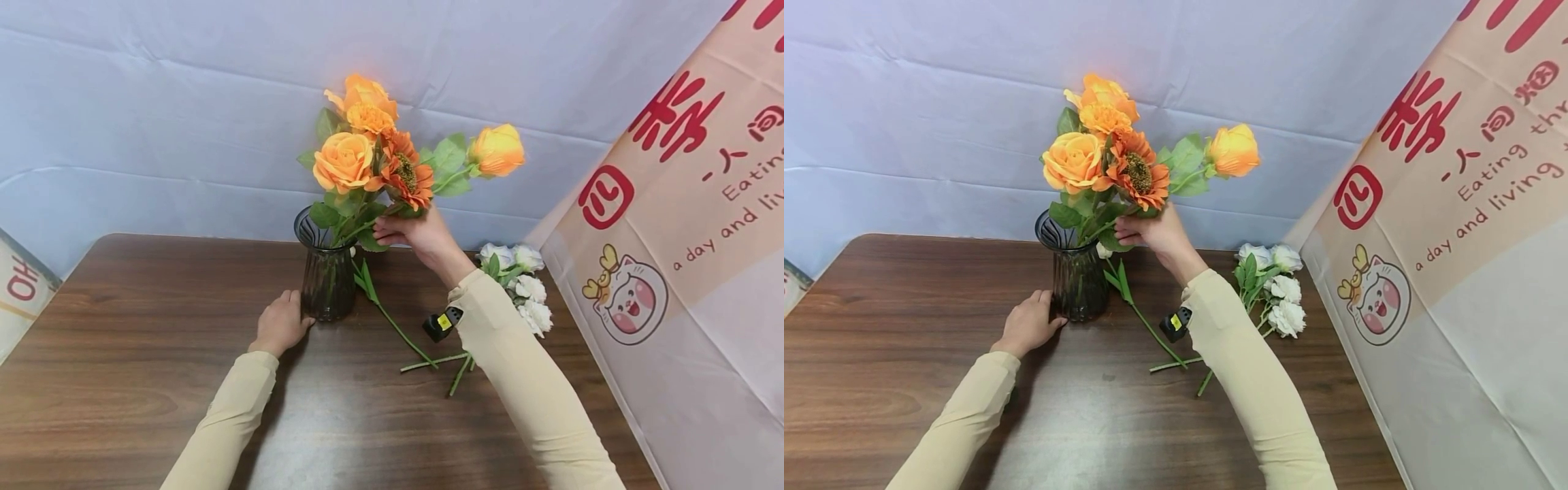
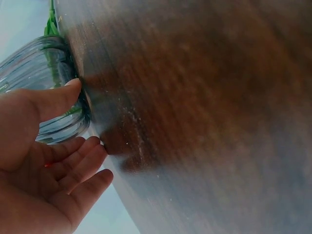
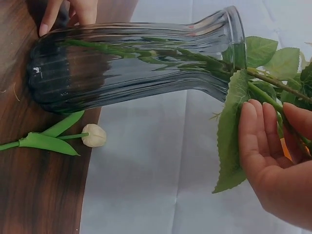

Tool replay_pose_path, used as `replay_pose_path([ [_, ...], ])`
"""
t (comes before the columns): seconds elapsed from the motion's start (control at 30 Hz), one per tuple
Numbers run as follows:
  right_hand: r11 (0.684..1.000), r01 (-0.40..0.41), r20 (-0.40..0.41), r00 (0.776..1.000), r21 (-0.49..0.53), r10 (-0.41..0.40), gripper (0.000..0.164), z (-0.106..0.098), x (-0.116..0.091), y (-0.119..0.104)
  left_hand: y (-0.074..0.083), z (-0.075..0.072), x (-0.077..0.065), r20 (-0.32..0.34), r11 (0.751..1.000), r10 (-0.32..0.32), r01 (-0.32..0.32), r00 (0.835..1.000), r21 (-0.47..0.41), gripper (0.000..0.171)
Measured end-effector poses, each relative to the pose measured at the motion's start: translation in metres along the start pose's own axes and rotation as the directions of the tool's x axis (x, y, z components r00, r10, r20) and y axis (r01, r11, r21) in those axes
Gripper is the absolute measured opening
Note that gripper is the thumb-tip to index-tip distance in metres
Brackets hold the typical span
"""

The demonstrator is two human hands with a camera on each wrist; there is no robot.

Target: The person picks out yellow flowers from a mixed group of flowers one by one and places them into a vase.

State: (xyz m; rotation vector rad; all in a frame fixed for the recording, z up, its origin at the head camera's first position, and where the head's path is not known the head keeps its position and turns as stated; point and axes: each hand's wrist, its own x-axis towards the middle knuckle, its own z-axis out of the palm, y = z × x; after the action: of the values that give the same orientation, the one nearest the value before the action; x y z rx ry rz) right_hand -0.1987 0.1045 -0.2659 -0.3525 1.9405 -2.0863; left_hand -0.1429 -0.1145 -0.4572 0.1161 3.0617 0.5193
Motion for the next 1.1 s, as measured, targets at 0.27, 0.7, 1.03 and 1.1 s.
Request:
replay_pose_path([
  [0.27, 1.0, 0.008, 0.007, 1.0, 0.015, -0.008, 0.013, 0.003, 0.0, 0.005, 0.0, 0.001, 0.0, -0.006, 1.0, 0.006, -0.006, 1.0, 0.003, 0.06],
  [0.7, 0.999, -0.048, 0.007, 0.999, 0.006, 0.048, 0.016, 0.01, 0.001, 0.009, -0.001, 0.001, 0.0, 0.003, 1.0, 0.0, 0.0, 1.0, 0.001, 0.061],
  [1.03, 0.997, -0.058, 0.025, 0.998, -0.053, 0.06, 0.017, 0.012, 0.003, 0.012, -0.001, 0.001, 0.0, 0.001, 1.0, 0.009, -0.009, 1.0, 0.005, 0.062],
  [1.1, 0.997, -0.059, 0.026, 0.998, -0.059, 0.06, 0.017, 0.012, 0.003, 0.012, -0.001, 0.001, 0.0, 0.001, 1.0, 0.007, -0.007, 1.0, 0.004, 0.061],
])
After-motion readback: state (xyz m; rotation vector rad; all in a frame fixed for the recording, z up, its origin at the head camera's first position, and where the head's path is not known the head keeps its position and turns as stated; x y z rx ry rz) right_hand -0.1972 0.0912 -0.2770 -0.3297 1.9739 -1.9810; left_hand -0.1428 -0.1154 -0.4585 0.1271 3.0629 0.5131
